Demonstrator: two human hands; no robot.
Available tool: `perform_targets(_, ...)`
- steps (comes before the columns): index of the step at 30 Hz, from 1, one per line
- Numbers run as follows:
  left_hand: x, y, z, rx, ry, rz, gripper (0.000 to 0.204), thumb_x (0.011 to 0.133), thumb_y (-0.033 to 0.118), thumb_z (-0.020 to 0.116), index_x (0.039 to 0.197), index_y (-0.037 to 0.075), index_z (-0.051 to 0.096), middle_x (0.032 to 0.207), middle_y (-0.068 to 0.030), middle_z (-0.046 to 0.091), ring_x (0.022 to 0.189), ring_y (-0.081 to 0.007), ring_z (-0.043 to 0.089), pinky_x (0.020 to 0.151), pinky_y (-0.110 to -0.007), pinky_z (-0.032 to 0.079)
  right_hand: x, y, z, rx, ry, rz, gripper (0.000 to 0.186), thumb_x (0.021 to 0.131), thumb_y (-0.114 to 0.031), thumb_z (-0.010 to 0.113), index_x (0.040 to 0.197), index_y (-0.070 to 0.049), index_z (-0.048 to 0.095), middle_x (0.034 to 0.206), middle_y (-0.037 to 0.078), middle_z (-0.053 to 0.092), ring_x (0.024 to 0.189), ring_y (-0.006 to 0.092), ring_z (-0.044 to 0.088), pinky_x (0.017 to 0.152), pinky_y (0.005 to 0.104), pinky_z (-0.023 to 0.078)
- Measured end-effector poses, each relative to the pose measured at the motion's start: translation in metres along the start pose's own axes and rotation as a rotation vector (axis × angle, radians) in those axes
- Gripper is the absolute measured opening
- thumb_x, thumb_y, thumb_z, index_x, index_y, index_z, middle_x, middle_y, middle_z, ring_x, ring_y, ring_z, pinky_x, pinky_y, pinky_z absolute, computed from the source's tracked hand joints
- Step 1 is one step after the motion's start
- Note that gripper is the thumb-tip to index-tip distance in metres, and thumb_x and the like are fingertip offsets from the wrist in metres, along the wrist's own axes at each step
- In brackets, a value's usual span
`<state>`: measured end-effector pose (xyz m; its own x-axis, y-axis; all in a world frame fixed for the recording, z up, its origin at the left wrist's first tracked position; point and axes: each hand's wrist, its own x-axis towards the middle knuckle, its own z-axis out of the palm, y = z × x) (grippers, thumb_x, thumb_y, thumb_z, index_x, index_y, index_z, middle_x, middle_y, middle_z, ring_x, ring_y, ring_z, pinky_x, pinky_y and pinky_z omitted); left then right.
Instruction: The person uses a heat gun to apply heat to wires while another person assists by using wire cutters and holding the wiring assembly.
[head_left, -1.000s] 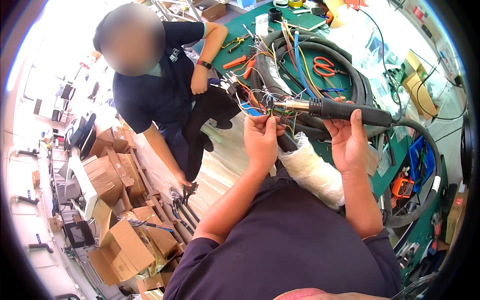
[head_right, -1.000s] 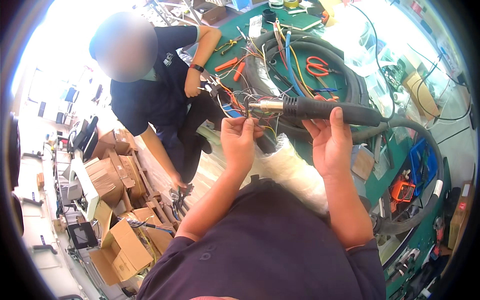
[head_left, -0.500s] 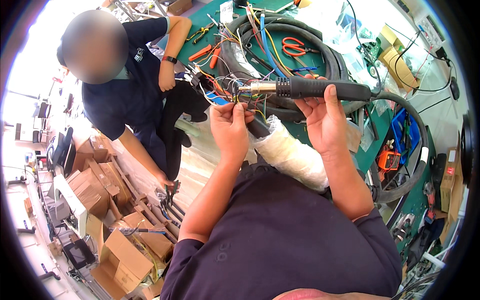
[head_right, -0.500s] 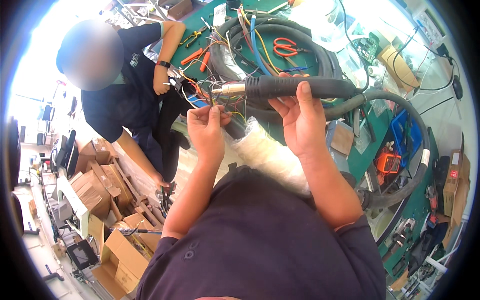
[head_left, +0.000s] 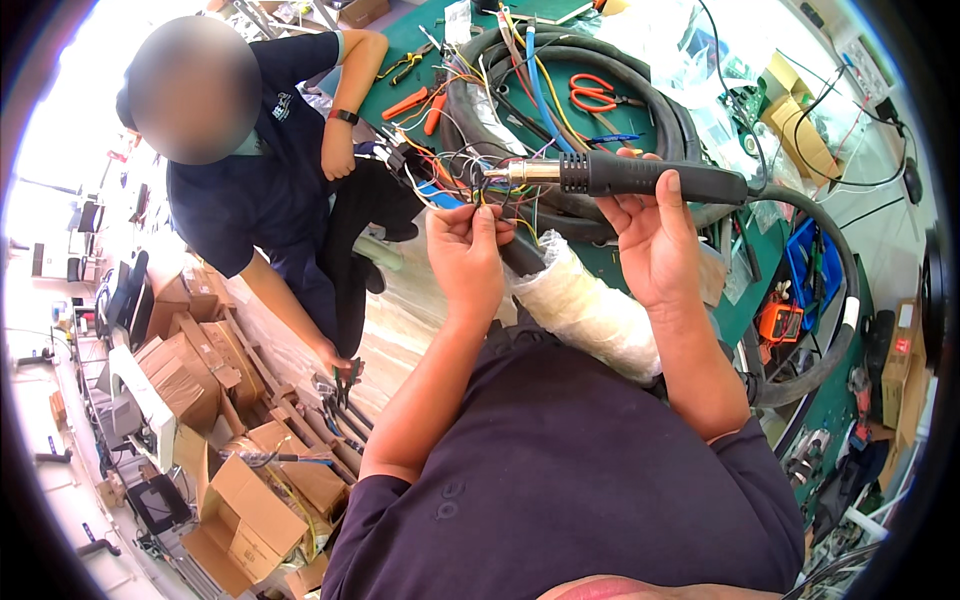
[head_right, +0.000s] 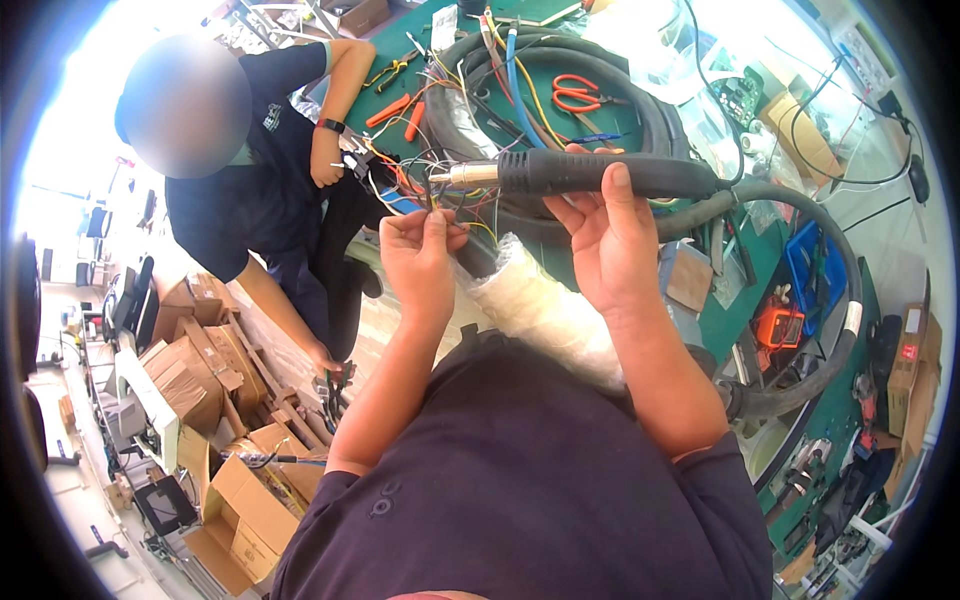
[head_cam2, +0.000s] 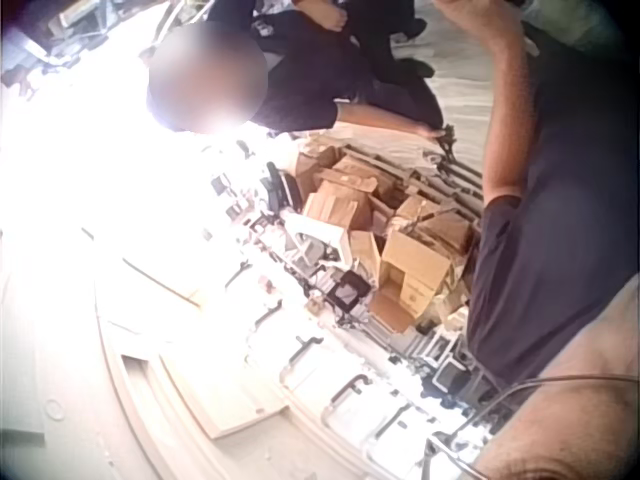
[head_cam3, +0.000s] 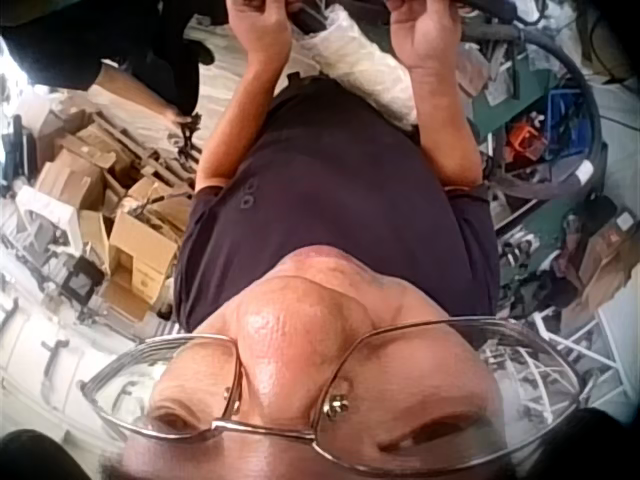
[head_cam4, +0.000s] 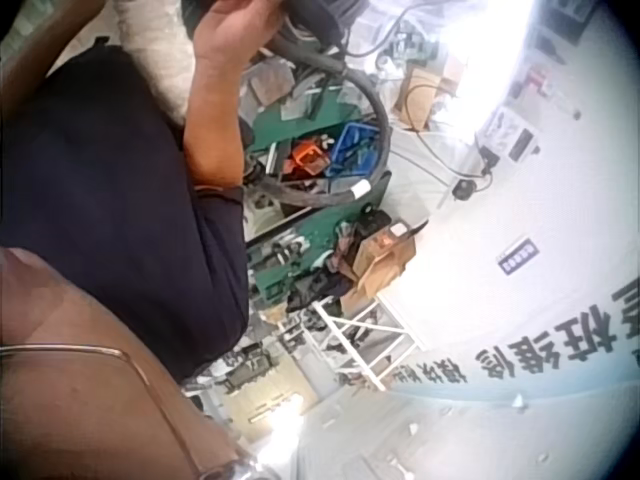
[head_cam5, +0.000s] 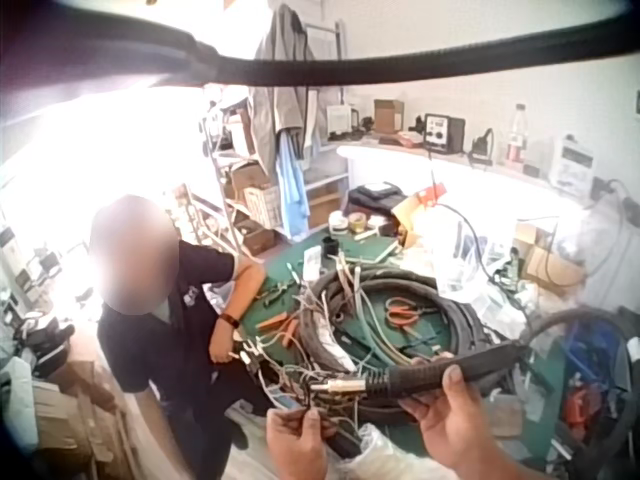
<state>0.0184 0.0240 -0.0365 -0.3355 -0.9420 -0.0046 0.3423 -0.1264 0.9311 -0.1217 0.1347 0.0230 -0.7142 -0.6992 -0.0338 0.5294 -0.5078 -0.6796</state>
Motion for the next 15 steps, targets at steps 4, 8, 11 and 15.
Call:
perform_targets(4,0.0003,-0.0009,-0.0005,-0.010,-0.008,-0.001,0.015,0.092,0.004,0.054,0.095,0.000,0.040,0.087,-0.0146,0.062,0.071,-0.0189,0.065,0.064,-0.028,0.055,-0.0007,-0.0001,-0.0006,-0.008,0.006,0.002,0.032,0.092,-0.031,0.059,0.115,-0.009,0.051,0.121,0.012,0.056,0.108,0.0240,0.058,0.094,0.0426,0.049)
perform_targets(8,-0.0002,0.0001,-0.0001,-0.007,-0.002,-0.001,0.016,0.092,0.004,0.054,0.095,0.000,0.040,0.087,-0.0146,0.062,0.071,-0.0188,0.065,0.064,-0.028,0.055,-0.0006,0.0004,-0.0015,-0.013,0.003,0.006,0.032,0.092,-0.031,0.059,0.114,-0.009,0.051,0.121,0.012,0.056,0.108,0.0242,0.058,0.094,0.0429,0.049)
perform_targets(11,-0.0001,0.0006,0.0000,-0.013,-0.004,-0.001,0.016,0.092,0.004,0.055,0.095,0.000,0.040,0.087,-0.0147,0.062,0.071,-0.0188,0.066,0.064,-0.028,0.055,-0.0001,0.0012,-0.0049,-0.035,-0.013,0.007,0.036,0.093,-0.034,0.056,0.117,-0.007,0.051,0.125,0.013,0.055,0.112,0.0249,0.057,0.098,0.0429,0.047)
perform_targets(15,0.0000,-0.0009,-0.0005,-0.014,-0.007,0.004,0.016,0.092,0.003,0.055,0.095,0.000,0.040,0.087,-0.0147,0.062,0.071,-0.0189,0.066,0.064,-0.028,0.055,-0.0001,0.0007,-0.0023,0.008,0.000,0.013,0.031,0.093,-0.031,0.058,0.114,-0.009,0.051,0.121,0.012,0.056,0.108,0.0245,0.059,0.096,0.0444,0.048)
